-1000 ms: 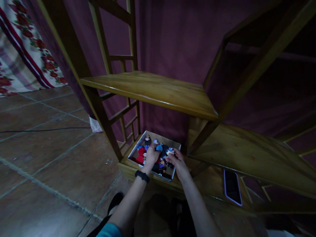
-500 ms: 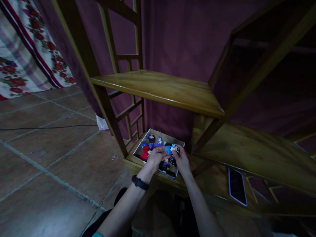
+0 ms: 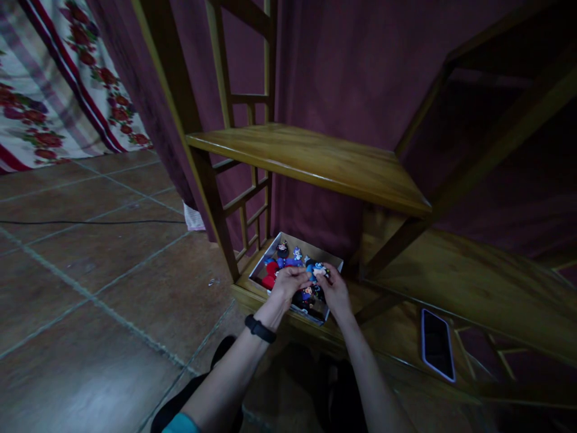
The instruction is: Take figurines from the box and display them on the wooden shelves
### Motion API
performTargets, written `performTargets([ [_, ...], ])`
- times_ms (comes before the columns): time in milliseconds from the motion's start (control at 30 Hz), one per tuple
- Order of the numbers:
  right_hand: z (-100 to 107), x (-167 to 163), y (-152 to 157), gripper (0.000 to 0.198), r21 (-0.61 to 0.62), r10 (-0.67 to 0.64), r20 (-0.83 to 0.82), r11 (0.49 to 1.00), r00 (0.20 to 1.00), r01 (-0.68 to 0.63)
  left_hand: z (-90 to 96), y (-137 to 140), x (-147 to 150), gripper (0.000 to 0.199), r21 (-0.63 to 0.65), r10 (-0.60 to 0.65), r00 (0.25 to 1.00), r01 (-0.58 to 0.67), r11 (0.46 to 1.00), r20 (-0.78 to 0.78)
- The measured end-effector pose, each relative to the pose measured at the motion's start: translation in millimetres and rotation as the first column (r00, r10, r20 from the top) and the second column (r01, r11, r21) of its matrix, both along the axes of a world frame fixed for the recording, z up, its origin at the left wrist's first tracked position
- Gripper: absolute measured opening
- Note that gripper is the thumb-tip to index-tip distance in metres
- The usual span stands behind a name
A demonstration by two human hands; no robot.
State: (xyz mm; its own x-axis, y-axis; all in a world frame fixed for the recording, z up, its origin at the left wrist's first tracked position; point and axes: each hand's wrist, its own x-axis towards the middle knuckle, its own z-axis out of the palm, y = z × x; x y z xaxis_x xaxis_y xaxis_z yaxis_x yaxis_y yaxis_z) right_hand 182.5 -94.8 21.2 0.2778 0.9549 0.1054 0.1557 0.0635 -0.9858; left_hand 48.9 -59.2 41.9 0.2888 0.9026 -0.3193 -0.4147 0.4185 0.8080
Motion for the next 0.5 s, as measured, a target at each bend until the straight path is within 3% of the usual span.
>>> performTargets([
  [500, 22, -5, -11, 0.032, 0.065, 0.123, 0.385, 0.985, 0.915, -0.160, -0.3, -9, -22, 0.009, -0.138, -0.033, 0.999, 0.035, 0.990, 0.017],
])
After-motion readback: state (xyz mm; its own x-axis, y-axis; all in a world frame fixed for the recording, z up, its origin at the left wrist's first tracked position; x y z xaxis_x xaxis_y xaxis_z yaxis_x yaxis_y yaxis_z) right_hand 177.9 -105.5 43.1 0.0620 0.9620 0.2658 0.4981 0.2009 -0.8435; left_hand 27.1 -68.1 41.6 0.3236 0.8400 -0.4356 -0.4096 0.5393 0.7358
